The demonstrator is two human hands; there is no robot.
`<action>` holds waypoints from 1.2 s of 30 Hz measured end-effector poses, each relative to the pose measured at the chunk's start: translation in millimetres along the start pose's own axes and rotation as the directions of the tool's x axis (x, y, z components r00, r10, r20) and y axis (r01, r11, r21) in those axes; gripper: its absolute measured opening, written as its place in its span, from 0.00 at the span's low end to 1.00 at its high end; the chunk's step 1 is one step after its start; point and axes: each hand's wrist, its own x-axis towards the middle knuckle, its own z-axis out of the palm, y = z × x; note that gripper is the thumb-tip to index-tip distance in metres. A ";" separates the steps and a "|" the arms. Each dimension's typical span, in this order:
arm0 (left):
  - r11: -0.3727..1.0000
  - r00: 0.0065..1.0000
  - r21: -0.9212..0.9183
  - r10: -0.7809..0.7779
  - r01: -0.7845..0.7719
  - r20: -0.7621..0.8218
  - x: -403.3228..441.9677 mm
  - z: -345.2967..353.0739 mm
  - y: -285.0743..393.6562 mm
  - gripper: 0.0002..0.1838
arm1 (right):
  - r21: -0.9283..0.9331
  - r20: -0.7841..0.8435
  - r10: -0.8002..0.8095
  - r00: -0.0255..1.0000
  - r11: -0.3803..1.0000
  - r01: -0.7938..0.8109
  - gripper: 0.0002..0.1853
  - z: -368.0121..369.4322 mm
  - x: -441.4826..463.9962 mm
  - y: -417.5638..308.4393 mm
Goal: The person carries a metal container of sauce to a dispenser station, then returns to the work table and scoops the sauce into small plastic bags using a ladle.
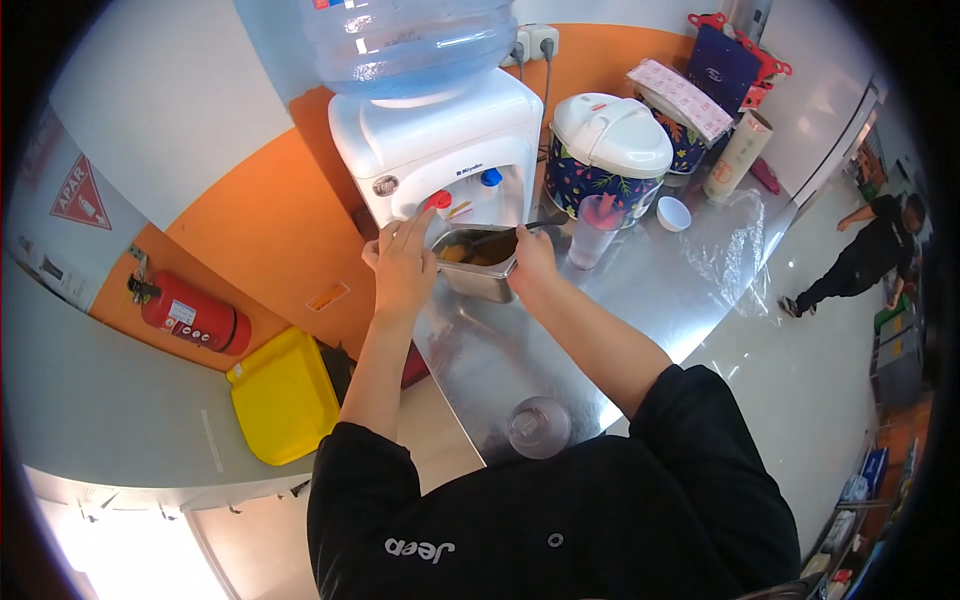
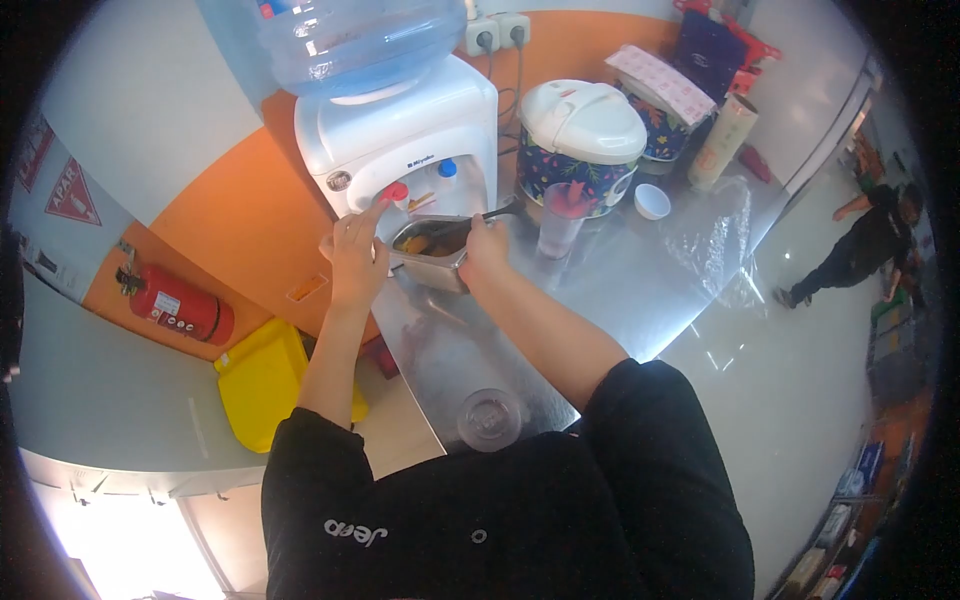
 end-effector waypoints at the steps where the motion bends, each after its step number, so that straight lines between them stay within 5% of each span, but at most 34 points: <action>1: 1.000 1.000 -0.012 -0.016 0.016 0.008 -0.1 -0.2 0.3 0.28 | 0.011 0.008 0.006 1.000 1.000 -0.006 0.15 0.5 0.4 -0.6; 8: 0.999 0.999 -0.043 -0.028 0.029 0.021 -4.0 -0.7 1.3 0.30 | -0.033 -0.033 0.046 0.998 0.998 -0.047 0.22 -2.3 4.2 0.2; 12: 0.977 0.992 -0.210 -0.065 0.040 -0.111 -22.6 -7.2 10.3 0.33 | -0.060 0.076 -0.011 0.997 0.998 0.016 0.14 -23.3 5.1 4.8; 17: 0.921 0.949 -0.250 -0.314 0.300 -0.018 -107.3 -4.7 -13.8 0.35 | -0.161 0.196 0.016 0.980 0.987 0.017 0.19 -104.2 21.0 4.8; 21: 0.767 0.832 -0.346 -0.547 0.540 0.087 -193.2 -7.2 -38.9 0.35 | -0.082 0.170 0.044 0.984 0.996 -0.031 0.15 -167.7 -4.1 -13.4; 23: 0.678 0.717 -0.248 -0.685 0.692 0.128 -236.3 -16.5 -45.7 0.34 | -0.072 0.164 0.023 0.986 0.997 -0.012 0.14 -195.8 -15.9 -20.8; 29: 0.490 0.516 -0.288 -0.856 0.823 0.020 -284.4 -55.6 -34.2 0.32 | -0.125 0.109 -0.011 0.994 0.992 0.025 0.16 -229.5 -55.3 -54.2; 31: 0.476 0.489 -0.374 -0.870 0.796 -0.064 -283.9 -68.8 -24.6 0.31 | -0.439 0.129 -0.232 0.964 0.859 0.265 0.19 -241.6 -57.7 -64.0; 33: 0.485 0.483 -0.433 -0.867 0.760 -0.122 -271.5 -82.9 -7.1 0.30 | -0.489 0.211 -0.302 0.930 0.791 0.368 0.19 -243.0 -63.1 -84.9; 34: 0.498 0.478 -0.490 -0.860 0.715 -0.177 -262.1 -90.7 2.8 0.29 | -0.524 0.294 -0.368 0.882 0.710 0.471 0.19 -245.5 -62.4 -94.7; 35: 0.489 0.443 -0.562 -0.867 0.668 -0.229 -248.9 -97.2 17.1 0.27 | -0.690 0.363 -0.409 0.837 0.486 0.537 0.14 -260.0 -48.8 -100.9; 36: 0.489 0.435 -0.556 -0.869 0.672 -0.237 -235.5 -105.2 34.9 0.27 | -0.687 0.370 -0.399 0.839 0.489 0.537 0.14 -254.4 -50.3 -112.8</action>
